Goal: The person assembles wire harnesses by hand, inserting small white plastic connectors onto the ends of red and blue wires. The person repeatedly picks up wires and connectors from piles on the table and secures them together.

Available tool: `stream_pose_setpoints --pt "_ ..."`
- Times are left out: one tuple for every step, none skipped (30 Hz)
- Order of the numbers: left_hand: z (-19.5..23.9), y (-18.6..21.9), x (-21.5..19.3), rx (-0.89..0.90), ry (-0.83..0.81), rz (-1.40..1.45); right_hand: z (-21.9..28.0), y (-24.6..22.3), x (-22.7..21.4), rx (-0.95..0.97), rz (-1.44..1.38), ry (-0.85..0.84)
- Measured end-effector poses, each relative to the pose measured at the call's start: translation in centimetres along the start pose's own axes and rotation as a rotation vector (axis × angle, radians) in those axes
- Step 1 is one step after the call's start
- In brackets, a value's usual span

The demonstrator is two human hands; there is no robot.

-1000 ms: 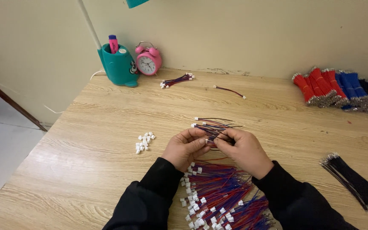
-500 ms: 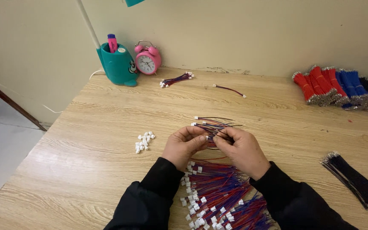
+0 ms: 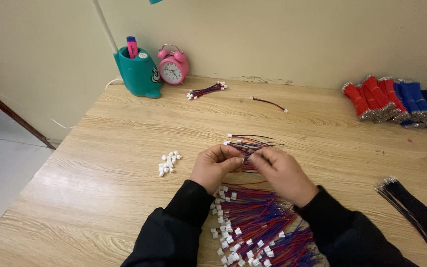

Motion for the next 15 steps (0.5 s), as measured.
stream_pose_setpoints --pt "-0.1 0.4 -0.2 0.001 0.002 0.0 -0.3 -0.2 -0.8 -0.002 -0.001 -0.002" --pt "-0.1 0.7 -0.4 0.024 0.028 -0.074 -0.4 -0.1 -2.0 0.024 0.065 0.041" --pt "-0.1 1.1 -0.7 0.047 0.054 -0.149 -0.5 -0.1 -3.3 0.05 0.13 0.084" --pt "-0.5 0.7 -0.9 0.047 0.057 -0.143 -0.5 0.5 -3.8 0.049 0.132 0.078" --pt "-0.9 0.5 -1.2 0.06 0.103 -0.23 -0.5 0.7 -5.2 0.02 0.202 0.171" --pt "-1.3 0.3 -1.6 0.071 0.151 -0.315 -0.4 0.9 -6.6 -0.009 0.271 0.261" --pt "-1.4 0.4 -1.6 0.069 0.156 -0.309 -0.5 -0.2 -6.6 -0.01 0.273 0.253" --pt "-1.3 0.7 -1.7 0.075 0.193 -0.402 -0.5 -0.9 -6.5 0.034 0.296 0.228" --pt "-1.3 1.0 -1.8 0.08 0.23 -0.496 -0.5 -1.7 -6.5 0.078 0.32 0.204" --pt "-1.6 0.8 -1.9 0.078 0.235 -0.492 -0.7 -1.1 -5.4 0.077 0.319 0.197" --pt "-1.9 0.5 -1.7 0.09 0.209 -0.481 -1.0 -0.2 -2.7 0.087 0.249 -0.001" --pt "-2.2 0.2 -1.6 0.101 0.183 -0.47 -1.0 0.7 0.1 0.096 0.178 -0.198" --pt "-1.3 1.0 -1.4 0.097 0.188 -0.466 -0.9 0.8 0.8 0.097 0.176 -0.205" --pt "-0.4 2.0 -1.3 0.116 0.191 -0.469 -0.8 0.8 2.2 0.064 0.254 -0.306" --pt "0.6 3.0 -1.1 0.134 0.195 -0.471 -0.7 0.8 3.6 0.03 0.332 -0.407"
Point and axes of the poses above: each hand's wrist, its own z-axis away from the middle knuckle, its own x-axis out of the palm, y = z × x, the point moved 8 cm from there along -z, towards the middle knuckle, and after that the axes turned 14 degrees about -x, right-handed, at the moved point
